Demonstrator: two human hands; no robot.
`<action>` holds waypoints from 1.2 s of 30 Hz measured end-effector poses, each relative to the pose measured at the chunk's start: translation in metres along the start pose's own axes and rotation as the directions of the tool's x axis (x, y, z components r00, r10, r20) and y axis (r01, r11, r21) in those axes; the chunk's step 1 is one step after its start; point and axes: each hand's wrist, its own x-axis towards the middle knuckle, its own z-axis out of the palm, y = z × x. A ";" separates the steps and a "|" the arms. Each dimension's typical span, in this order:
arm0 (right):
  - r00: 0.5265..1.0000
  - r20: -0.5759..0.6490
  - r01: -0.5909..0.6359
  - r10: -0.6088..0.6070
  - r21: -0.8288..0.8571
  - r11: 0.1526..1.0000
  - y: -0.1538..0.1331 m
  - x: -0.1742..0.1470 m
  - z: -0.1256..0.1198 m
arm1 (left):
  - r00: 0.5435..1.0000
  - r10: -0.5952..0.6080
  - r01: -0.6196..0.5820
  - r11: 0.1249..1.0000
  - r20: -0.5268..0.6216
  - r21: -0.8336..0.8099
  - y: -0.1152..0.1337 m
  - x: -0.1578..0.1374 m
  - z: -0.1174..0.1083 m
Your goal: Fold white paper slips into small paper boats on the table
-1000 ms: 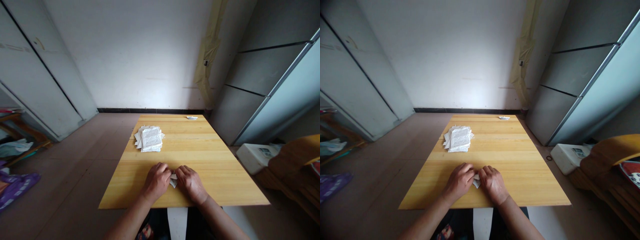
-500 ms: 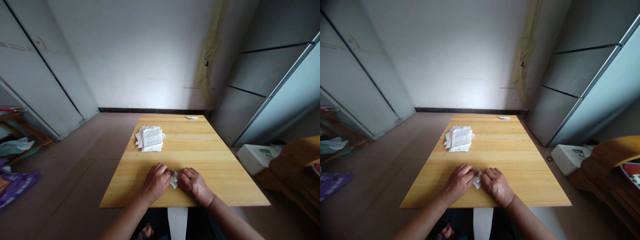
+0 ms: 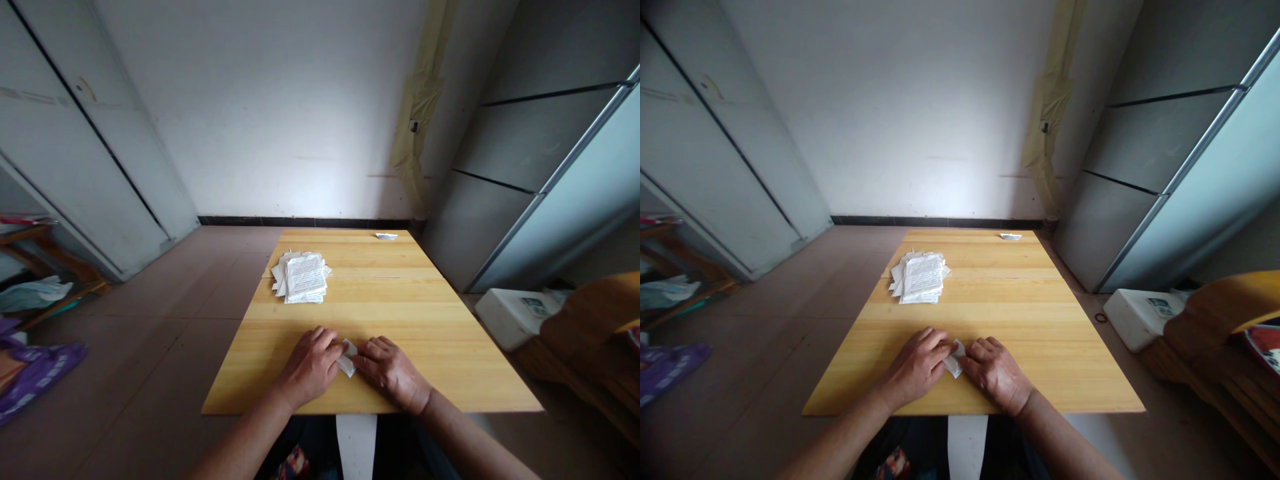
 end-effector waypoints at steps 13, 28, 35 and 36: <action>0.993 0.060 0.111 -0.107 -0.076 0.991 0.003 -0.002 -0.006 | 0.997 0.055 -0.064 0.976 -0.049 -0.208 -0.001 -0.001 0.002; 0.974 0.182 0.146 -0.133 -0.060 0.987 0.007 -0.007 -0.010 | 0.997 0.006 0.027 0.918 0.081 -0.397 -0.003 0.002 -0.005; 0.968 0.217 0.150 -0.129 -0.084 0.985 0.007 -0.005 -0.009 | 0.994 -0.060 0.093 0.905 0.091 -0.415 -0.002 0.005 0.000; 0.967 0.218 0.151 -0.129 -0.086 0.985 0.007 -0.005 -0.009 | 0.993 -0.069 0.102 0.903 0.092 -0.418 -0.002 0.005 0.001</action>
